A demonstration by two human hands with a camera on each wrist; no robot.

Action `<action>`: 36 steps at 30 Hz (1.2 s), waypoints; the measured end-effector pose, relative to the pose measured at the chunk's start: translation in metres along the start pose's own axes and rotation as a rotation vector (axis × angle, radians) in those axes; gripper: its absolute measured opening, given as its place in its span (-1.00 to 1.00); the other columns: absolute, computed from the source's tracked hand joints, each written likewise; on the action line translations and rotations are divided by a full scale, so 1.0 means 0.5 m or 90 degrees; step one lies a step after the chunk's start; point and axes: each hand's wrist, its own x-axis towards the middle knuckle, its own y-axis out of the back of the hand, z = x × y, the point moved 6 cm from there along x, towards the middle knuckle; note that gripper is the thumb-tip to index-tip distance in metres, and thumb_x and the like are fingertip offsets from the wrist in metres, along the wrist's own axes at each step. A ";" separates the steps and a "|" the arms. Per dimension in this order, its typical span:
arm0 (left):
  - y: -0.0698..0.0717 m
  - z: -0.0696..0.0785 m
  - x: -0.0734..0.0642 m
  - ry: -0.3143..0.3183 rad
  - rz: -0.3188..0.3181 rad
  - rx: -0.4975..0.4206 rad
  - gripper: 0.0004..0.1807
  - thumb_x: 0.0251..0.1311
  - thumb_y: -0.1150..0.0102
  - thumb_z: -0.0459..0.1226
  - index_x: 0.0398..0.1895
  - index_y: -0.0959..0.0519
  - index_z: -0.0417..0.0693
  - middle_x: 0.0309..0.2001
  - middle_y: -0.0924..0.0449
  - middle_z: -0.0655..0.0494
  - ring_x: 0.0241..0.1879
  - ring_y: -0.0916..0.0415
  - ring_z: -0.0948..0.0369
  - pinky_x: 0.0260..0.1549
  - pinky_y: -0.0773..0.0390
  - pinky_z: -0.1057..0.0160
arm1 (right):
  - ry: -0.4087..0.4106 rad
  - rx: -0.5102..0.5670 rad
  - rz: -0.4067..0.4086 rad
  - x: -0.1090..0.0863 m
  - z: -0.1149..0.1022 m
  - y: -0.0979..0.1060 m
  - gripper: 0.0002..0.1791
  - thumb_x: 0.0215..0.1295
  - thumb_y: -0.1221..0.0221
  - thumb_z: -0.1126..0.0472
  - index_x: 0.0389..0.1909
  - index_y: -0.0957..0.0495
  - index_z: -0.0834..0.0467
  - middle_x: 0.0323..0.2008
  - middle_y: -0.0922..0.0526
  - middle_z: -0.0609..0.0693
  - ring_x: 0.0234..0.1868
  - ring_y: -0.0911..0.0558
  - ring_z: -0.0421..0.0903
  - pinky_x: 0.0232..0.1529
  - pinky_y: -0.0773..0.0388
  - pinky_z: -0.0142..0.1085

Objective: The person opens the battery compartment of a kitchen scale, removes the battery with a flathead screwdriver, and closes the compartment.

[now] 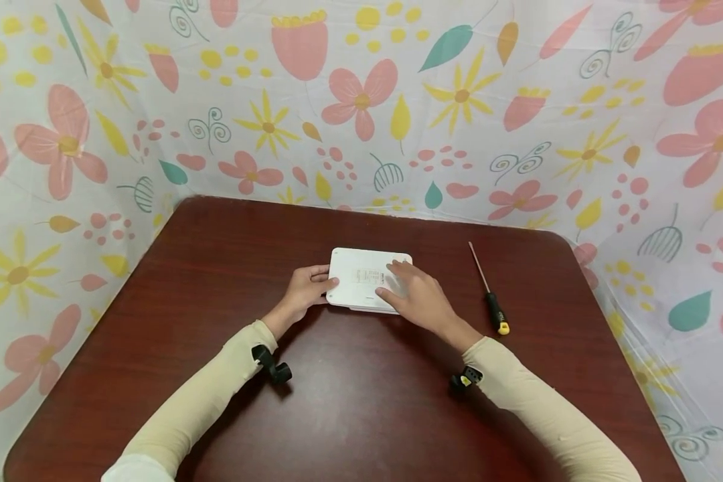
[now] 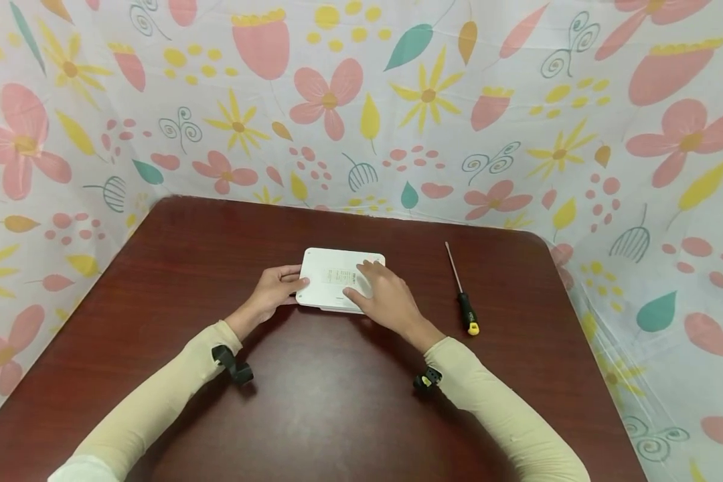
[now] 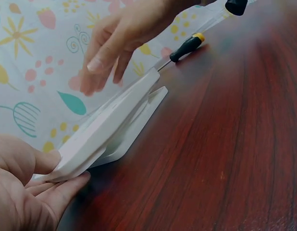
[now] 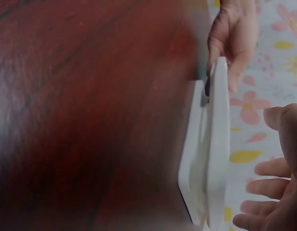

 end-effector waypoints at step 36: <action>0.000 -0.001 0.003 -0.006 -0.017 -0.017 -0.51 0.37 -0.21 -0.47 0.35 -0.44 -0.40 0.12 -0.60 -0.40 -0.19 -0.69 0.14 -0.24 -0.77 0.17 | 0.150 -0.277 -0.044 0.018 -0.044 -0.054 -0.42 0.42 -0.25 -0.17 -0.20 -0.67 0.37 -0.27 -0.63 0.26 -0.33 -0.66 0.14 -0.35 -0.72 0.00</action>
